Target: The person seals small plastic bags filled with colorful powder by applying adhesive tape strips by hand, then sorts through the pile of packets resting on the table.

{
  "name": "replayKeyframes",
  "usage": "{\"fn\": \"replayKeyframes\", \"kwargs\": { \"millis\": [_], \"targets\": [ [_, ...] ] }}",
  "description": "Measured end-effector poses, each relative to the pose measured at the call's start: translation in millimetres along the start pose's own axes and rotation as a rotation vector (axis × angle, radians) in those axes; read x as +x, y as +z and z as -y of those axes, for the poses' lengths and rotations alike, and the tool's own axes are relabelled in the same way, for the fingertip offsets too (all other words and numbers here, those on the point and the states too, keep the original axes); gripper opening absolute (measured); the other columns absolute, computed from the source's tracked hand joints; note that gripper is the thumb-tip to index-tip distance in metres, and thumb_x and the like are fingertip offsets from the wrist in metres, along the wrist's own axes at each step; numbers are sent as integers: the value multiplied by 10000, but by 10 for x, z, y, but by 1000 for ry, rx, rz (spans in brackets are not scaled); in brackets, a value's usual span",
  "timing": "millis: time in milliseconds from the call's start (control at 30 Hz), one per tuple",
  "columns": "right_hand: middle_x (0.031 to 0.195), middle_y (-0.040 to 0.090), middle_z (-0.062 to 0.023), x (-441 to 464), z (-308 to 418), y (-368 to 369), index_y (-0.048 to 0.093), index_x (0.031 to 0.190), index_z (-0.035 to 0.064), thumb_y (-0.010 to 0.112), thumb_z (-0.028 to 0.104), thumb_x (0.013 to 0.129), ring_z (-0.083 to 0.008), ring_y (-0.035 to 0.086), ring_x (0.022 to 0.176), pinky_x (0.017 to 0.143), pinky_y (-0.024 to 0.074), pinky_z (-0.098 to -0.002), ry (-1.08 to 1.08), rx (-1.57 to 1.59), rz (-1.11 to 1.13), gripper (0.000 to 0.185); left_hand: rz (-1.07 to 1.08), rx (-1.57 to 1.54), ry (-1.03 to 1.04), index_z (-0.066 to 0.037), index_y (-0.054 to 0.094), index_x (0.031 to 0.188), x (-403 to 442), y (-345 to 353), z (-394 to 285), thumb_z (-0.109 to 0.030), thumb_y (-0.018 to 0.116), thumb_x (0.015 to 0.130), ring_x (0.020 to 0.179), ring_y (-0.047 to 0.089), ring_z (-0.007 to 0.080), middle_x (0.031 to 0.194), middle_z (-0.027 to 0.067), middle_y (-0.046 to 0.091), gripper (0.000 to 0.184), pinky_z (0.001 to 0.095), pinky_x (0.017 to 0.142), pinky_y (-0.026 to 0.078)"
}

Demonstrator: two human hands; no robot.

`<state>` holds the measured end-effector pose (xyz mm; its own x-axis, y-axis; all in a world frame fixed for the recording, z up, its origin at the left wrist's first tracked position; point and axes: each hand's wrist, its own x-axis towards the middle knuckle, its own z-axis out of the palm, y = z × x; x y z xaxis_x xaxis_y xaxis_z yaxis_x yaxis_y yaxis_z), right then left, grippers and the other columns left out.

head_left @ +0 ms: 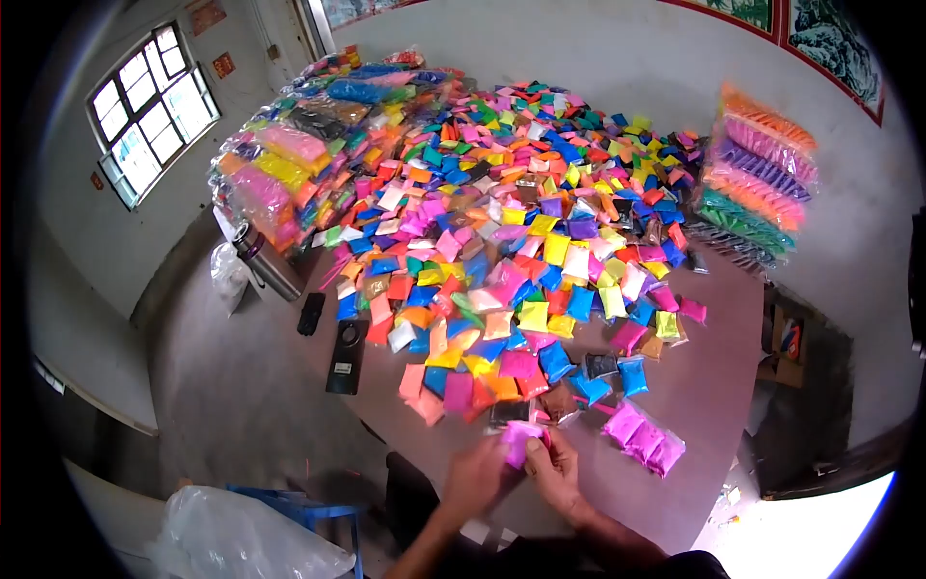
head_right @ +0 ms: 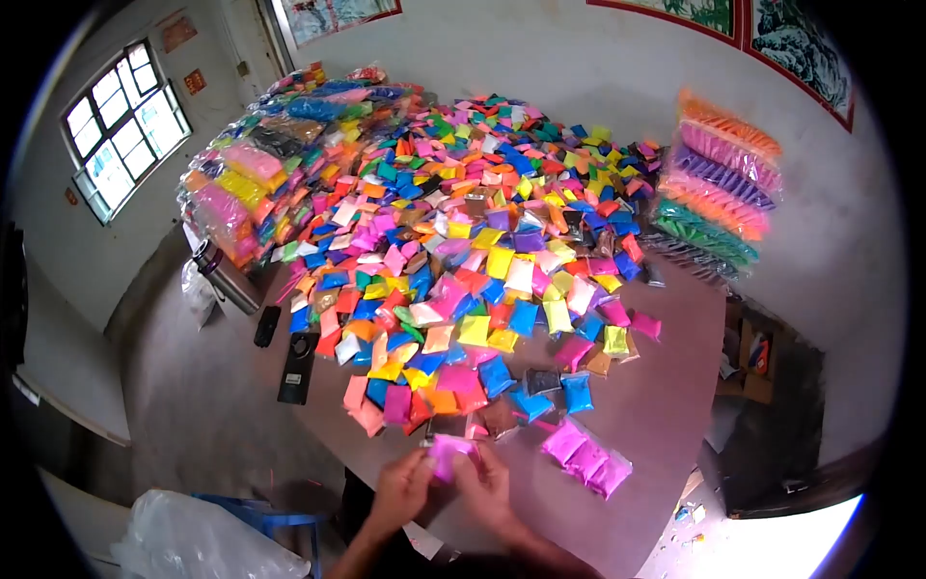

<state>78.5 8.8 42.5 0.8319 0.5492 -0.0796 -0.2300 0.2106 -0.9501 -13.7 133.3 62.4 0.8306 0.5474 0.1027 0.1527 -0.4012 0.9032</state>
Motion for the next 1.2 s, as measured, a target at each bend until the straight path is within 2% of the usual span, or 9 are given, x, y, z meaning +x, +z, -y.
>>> {"fn": "replayKeyframes", "kwargs": {
  "millis": [100,167,200,267,467,700,767,933,1200],
  "targets": [
    [780,608,64,-186,61,-31,716,1069,66,680,175,1033,-26,506,669,599,410,-226,75,26,-12,120,1,-38,-42,-1,680,1074,-286,138,-133,-191,594,1070,733,564,73,796,8,630,208,269,659,477],
    [815,648,56,-301,-53,-195,725,1042,58,687,136,1024,-21,528,704,620,424,-221,37,-1,60,89,20,-479,-128,5,694,1077,-422,225,-92,-165,595,1073,762,563,56,859,-33,647,197,239,675,468],
    [855,672,52,-372,-55,-248,726,1048,47,702,109,1010,-23,547,745,657,448,-219,44,-1,77,76,14,-485,-125,5,694,1077,-502,238,-63,-165,595,1073,762,563,56,859,-33,647,197,239,675,468],
    [861,674,52,-493,-95,-313,726,1050,39,708,111,1006,-26,553,754,669,457,-220,12,-64,107,86,65,-529,-241,32,694,1133,-635,271,13,-258,623,1055,886,625,93,942,36,706,309,296,757,517],
    [937,729,17,-719,9,-425,732,1071,27,705,122,1001,-49,640,845,758,533,-237,147,-326,155,121,-67,-488,-299,33,714,1077,-816,440,148,-218,663,1032,820,614,85,908,36,699,260,287,720,513],
    [851,644,52,-683,-208,-624,677,973,29,668,90,1026,-33,543,777,711,480,-228,53,-207,76,81,-88,-326,-230,32,712,1034,-800,625,-69,-228,683,1025,793,614,69,850,16,684,262,272,706,512],
    [854,639,51,-665,-192,-644,669,975,28,659,87,1031,-33,539,784,717,478,-227,30,-228,57,83,-52,-564,-182,18,702,988,-768,639,-191,-244,686,1032,762,570,47,801,-16,643,266,250,667,475],
    [857,619,54,-577,-218,-687,662,980,30,651,143,1051,-33,526,780,696,465,-231,-121,-187,15,134,23,-509,-200,-2,683,941,-765,709,-166,-263,674,1044,720,503,37,772,-39,587,280,241,637,426],
    [825,599,53,-461,-169,-750,673,994,22,645,210,1060,-35,513,751,651,456,-237,-2,-263,133,201,-82,-332,-212,19,718,1028,-747,774,-81,-228,658,1045,790,577,47,820,-22,659,255,252,715,481]
  ]
}}
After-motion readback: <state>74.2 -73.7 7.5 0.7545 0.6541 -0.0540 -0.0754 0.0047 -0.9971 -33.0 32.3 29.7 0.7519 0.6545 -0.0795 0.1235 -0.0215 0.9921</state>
